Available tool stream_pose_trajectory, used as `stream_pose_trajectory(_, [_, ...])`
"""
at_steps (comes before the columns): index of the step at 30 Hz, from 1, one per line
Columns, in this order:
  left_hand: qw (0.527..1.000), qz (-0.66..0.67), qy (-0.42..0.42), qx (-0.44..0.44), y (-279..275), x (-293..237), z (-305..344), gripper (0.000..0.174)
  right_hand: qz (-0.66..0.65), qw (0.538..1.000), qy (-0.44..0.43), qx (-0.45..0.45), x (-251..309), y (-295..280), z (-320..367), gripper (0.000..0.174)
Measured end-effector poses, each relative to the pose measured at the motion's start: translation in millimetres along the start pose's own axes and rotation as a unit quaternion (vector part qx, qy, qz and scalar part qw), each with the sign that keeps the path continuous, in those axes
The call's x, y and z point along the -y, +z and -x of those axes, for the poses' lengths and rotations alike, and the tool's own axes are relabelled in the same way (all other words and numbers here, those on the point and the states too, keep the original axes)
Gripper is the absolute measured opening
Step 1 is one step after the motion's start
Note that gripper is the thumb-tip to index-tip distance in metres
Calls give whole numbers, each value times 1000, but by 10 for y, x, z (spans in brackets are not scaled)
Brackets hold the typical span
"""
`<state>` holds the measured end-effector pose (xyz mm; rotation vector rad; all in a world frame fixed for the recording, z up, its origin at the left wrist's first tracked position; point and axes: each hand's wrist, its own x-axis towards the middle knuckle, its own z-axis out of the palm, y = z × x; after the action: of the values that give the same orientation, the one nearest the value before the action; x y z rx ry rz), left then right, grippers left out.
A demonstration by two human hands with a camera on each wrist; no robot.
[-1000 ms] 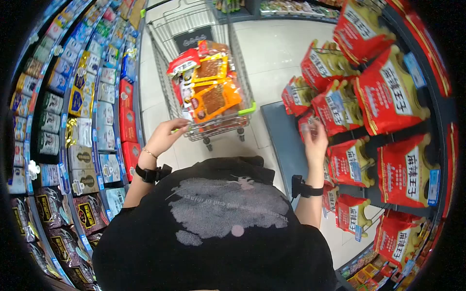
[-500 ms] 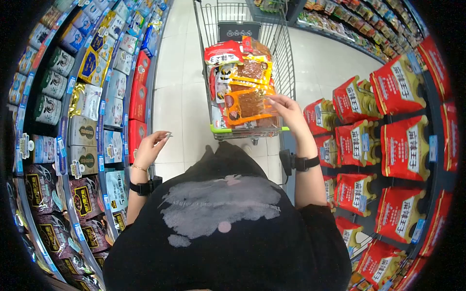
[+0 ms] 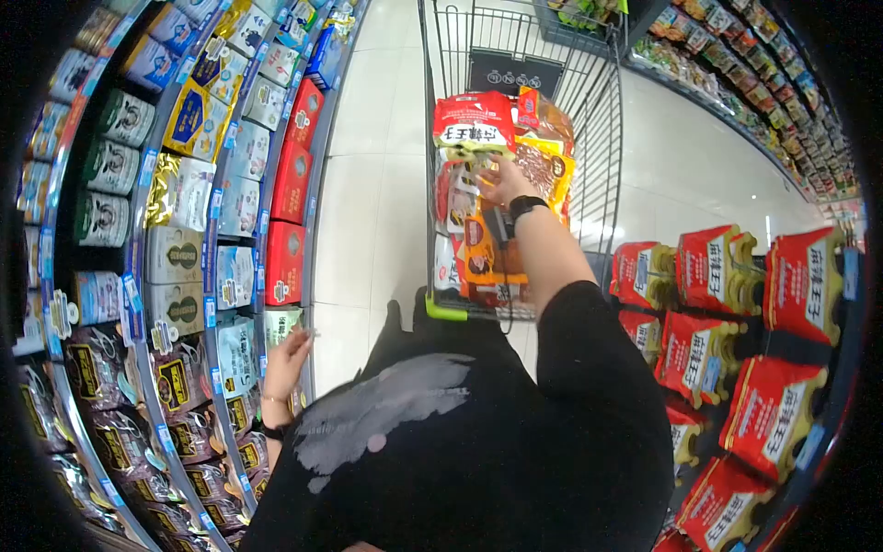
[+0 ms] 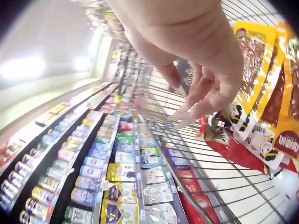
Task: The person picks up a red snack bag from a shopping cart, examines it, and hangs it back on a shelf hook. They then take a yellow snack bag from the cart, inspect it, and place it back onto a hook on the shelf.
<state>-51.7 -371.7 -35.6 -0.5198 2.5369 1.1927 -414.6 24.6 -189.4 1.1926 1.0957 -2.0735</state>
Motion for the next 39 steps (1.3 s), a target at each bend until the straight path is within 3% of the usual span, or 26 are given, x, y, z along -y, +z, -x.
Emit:
stream_pose_trajectory(1, [1000,-8,-14,-3,24,-27,-13,29,-1,999,35,9,22,95,-96,52])
stream_pose_trajectory(3, [998,0,-60,-3,110,-52,-24,29,62,998,-15,19,-17,239,-247,58])
stream_pose_trajectory(5, [997,5,-77,-1,179,-113,-9,29,63,998,-3,7,-61,294,-689,58])
stream_pose_trajectory(7, [995,-3,-95,9,222,-167,4,29,81,996,44,13,-83,349,-986,43])
stream_pose_trajectory(9, [992,-21,-125,15,267,-157,50,29,63,996,23,60,-111,305,-1336,33])
stream_pose_trajectory(12, [989,-31,-142,10,263,-230,91,30,0,991,73,111,-23,339,-1178,24])
stream_pose_trajectory(20, [990,-91,-109,4,92,-325,154,31,57,978,-144,138,11,498,-1489,24])
stream_pose_trajectory(21, [991,-87,-99,10,65,-325,161,31,187,952,-207,123,50,493,-1439,23])
stream_pose_trajectory(23, [994,-83,-73,0,27,-281,186,30,368,848,-367,103,98,426,-1450,23])
stream_pose_trajectory(24, [994,-92,-52,0,8,-254,202,30,368,843,-378,101,148,394,-1213,23])
stream_pose_trajectory(26, [997,-73,-11,-11,-69,-148,215,29,449,727,-508,110,281,305,-396,34])
stream_pose_trajectory(27, [997,-67,14,-26,-85,-122,214,29,293,870,-379,121,368,335,-184,32])
stream_pose_trajectory(29, [996,-68,53,-33,-163,-146,191,29,357,790,-488,104,504,272,667,28])
stream_pose_trajectory(31, [993,-38,97,-61,-197,-170,141,28,273,845,-431,160,662,192,1259,25])
stream_pose_trajectory(33, [986,3,151,-66,-232,-194,29,27,271,837,-416,230,658,127,2174,24])
stream_pose_trajectory(35, [978,5,197,-66,-222,-249,-146,26,265,842,-414,224,499,29,3053,24])
stream_pose_trajectory(37, [971,121,206,-34,-166,-407,-331,25,253,849,-412,215,313,-159,3664,24])
stream_pose_trajectory(38, [957,166,237,16,-83,-377,-527,33,277,839,-408,231,223,-284,3893,24])
stream_pose_trajectory(39, [953,167,251,31,-15,-497,-615,33,302,829,-401,247,124,-405,4128,25])
